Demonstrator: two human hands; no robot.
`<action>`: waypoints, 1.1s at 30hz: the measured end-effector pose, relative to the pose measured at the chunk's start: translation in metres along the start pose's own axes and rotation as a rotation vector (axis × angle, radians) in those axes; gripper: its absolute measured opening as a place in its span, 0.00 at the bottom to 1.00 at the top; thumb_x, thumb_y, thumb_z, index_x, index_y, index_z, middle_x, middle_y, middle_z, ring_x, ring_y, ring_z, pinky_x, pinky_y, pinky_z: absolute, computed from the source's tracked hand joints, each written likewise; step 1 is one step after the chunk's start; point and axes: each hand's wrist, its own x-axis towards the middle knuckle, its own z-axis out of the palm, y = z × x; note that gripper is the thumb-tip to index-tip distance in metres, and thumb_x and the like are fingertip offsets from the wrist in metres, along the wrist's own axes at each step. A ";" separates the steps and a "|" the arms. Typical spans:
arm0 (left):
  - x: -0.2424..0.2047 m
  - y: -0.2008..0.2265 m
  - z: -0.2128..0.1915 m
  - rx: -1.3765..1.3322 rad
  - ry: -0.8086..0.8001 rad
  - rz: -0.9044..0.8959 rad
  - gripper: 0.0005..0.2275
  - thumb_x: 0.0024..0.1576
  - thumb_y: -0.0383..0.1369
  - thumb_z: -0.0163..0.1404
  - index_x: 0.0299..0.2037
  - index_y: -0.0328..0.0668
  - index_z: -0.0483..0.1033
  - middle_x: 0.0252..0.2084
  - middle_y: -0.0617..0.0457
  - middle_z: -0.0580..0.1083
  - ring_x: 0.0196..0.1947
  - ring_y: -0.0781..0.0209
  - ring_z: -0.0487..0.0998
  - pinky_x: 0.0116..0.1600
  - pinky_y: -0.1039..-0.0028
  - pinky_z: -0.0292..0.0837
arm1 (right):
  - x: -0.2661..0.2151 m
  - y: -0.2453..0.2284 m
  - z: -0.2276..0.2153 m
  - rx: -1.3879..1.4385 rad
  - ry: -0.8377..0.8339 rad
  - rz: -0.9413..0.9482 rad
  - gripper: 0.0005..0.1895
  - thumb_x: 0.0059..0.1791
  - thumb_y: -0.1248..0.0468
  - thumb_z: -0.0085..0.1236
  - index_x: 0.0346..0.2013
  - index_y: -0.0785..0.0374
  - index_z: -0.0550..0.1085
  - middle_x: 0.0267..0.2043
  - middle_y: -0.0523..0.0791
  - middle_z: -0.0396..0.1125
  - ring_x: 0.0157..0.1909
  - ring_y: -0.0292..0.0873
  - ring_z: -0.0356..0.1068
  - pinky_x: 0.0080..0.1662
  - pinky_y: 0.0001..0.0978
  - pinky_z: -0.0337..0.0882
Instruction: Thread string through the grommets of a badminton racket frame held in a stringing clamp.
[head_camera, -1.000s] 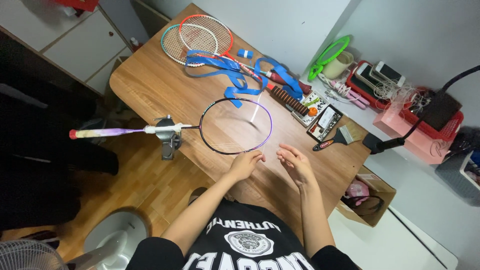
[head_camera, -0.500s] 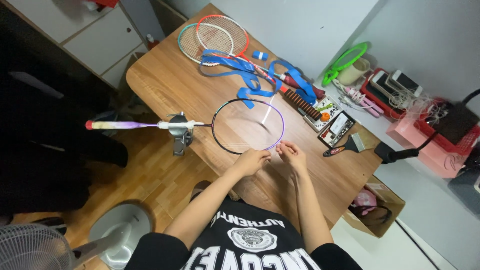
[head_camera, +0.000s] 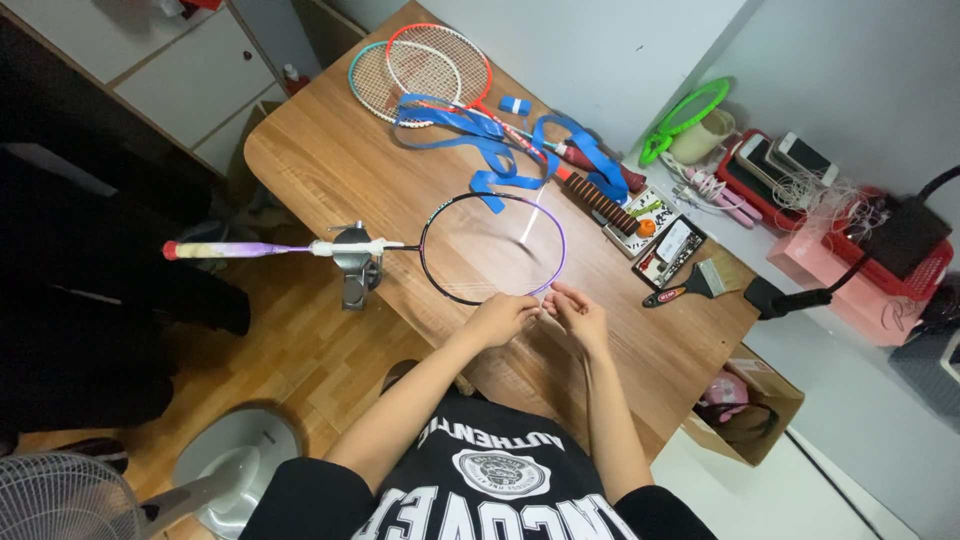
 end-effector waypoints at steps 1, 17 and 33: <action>0.000 0.000 0.000 0.001 0.005 0.001 0.09 0.61 0.38 0.49 0.43 0.46 0.80 0.38 0.39 0.78 0.40 0.36 0.79 0.45 0.55 0.73 | -0.002 -0.004 0.002 -0.002 -0.004 -0.003 0.15 0.53 0.69 0.57 0.53 0.74 0.75 0.42 0.49 0.75 0.39 0.38 0.74 0.45 0.28 0.77; -0.022 0.025 0.009 0.101 0.215 0.020 0.13 0.64 0.43 0.47 0.49 0.42 0.71 0.29 0.38 0.77 0.32 0.36 0.79 0.35 0.51 0.72 | -0.057 -0.009 0.027 -0.140 0.018 -0.212 0.13 0.51 0.70 0.59 0.50 0.70 0.76 0.40 0.46 0.74 0.41 0.36 0.73 0.44 0.27 0.73; -0.020 0.024 0.008 0.004 0.205 0.100 0.09 0.63 0.39 0.49 0.44 0.44 0.73 0.28 0.39 0.77 0.31 0.36 0.79 0.36 0.51 0.72 | -0.053 0.000 0.012 -0.389 0.006 -0.183 0.10 0.52 0.66 0.58 0.44 0.69 0.81 0.34 0.44 0.74 0.35 0.35 0.70 0.40 0.27 0.71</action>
